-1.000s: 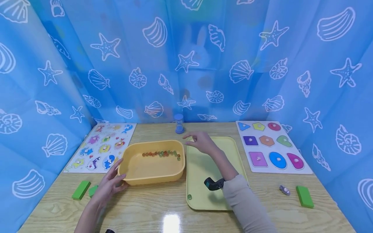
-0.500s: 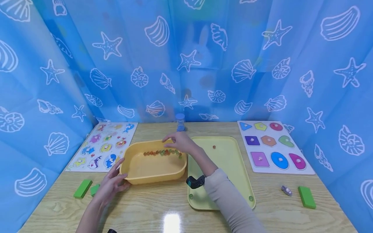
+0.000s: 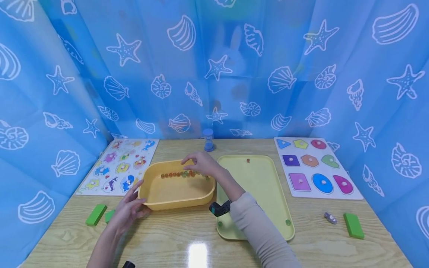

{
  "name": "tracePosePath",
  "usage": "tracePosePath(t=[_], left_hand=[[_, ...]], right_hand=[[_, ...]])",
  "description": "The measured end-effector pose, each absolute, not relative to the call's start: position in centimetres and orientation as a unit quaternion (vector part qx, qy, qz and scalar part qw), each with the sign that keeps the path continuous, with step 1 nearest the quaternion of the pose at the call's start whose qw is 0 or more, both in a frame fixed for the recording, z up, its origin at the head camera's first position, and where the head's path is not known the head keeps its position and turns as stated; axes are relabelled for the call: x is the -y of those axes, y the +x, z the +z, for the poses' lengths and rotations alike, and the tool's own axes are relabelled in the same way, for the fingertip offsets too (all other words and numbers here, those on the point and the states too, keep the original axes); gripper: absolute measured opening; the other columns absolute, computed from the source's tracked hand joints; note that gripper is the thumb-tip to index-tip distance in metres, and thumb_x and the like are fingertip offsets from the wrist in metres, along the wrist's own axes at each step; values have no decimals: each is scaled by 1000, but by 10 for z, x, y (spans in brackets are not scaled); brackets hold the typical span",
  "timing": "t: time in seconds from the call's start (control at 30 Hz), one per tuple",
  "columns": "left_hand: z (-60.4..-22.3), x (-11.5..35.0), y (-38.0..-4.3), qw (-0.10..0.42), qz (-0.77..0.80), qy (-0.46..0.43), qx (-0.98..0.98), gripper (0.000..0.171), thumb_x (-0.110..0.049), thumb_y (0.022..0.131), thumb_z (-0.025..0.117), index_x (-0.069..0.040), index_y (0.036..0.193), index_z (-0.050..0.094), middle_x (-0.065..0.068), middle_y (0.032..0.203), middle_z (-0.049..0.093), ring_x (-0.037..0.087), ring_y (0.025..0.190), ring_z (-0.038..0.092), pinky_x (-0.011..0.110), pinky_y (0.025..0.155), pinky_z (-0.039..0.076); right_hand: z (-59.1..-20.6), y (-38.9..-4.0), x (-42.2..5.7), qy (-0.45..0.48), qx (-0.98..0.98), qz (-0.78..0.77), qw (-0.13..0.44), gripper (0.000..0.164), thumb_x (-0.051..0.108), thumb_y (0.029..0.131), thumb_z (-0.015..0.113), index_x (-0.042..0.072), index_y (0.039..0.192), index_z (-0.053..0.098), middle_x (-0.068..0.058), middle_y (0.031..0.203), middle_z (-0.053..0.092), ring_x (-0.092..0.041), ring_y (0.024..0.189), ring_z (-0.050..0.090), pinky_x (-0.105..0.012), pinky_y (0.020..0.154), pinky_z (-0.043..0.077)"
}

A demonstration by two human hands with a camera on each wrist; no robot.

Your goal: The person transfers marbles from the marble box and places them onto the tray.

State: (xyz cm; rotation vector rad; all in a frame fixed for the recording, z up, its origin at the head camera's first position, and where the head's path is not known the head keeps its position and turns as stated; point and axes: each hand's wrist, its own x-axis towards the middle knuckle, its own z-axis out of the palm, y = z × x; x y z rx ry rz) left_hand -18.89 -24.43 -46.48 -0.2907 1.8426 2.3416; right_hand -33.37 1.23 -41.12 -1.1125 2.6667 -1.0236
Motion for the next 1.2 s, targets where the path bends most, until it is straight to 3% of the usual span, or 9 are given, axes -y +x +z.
tracePosePath(t=[0.1, 0.37, 0.6, 0.73, 0.83, 1.03, 1.2], left_hand=[[-465, 243, -189, 70, 772, -99, -623, 70, 1, 82, 54, -29, 139, 29, 12, 150, 3, 38, 126, 32, 46, 89, 47], [-466, 240, -189, 61, 752, -102, -648, 71, -1, 80, 57, -29, 139, 29, 13, 150, 6, 39, 127, 30, 42, 87, 49], [-469, 242, -190, 59, 747, -103, -655, 72, -5, 79, 61, -31, 138, 30, 11, 149, 9, 38, 124, 36, 40, 86, 51], [-471, 243, -190, 57, 746, -94, -657, 72, -6, 79, 62, -32, 138, 30, 12, 149, 10, 37, 123, 37, 39, 86, 51], [-473, 243, -190, 53, 750, -88, -654, 72, -5, 79, 63, -31, 138, 31, 12, 148, 12, 36, 121, 39, 38, 85, 51], [-476, 242, -191, 41, 743, -80, -663, 72, -7, 79, 64, -29, 139, 30, 14, 147, 14, 33, 115, 47, 35, 82, 53], [-478, 245, -190, 38, 745, -78, -661, 71, -9, 79, 65, -31, 137, 32, 15, 147, 12, 34, 117, 44, 36, 82, 53]], right_hand=[[-412, -335, -7, -368, -869, -329, 43, 29, 33, 82, 63, 16, 105, 67, 4, 48, 29, -10, 43, 25, -21, 42, 22], [-414, -338, 22, -406, -859, -306, 61, 23, 24, 83, 63, 14, 102, 68, 5, 54, 37, -10, 46, 27, -20, 44, 25], [-418, -339, 60, -423, -866, -252, 90, 21, 19, 82, 65, 16, 102, 68, 2, 53, 39, -8, 46, 30, -18, 44, 27], [-429, -336, 82, -463, -851, -225, 103, 22, 20, 80, 67, 17, 102, 68, 6, 80, 62, -5, 61, 46, -13, 55, 39], [-440, -335, 96, -470, -848, -216, 115, 22, 20, 79, 68, 18, 101, 67, 8, 99, 64, -4, 80, 53, -13, 69, 44], [-454, -335, 106, -466, -863, -173, 93, 17, 25, 76, 71, 21, 93, 69, 12, 89, 65, -5, 84, 57, -16, 77, 46], [-456, -336, 107, -469, -857, -191, 100, 16, 27, 78, 68, 20, 93, 69, 12, 90, 65, -5, 87, 57, -15, 80, 45]])
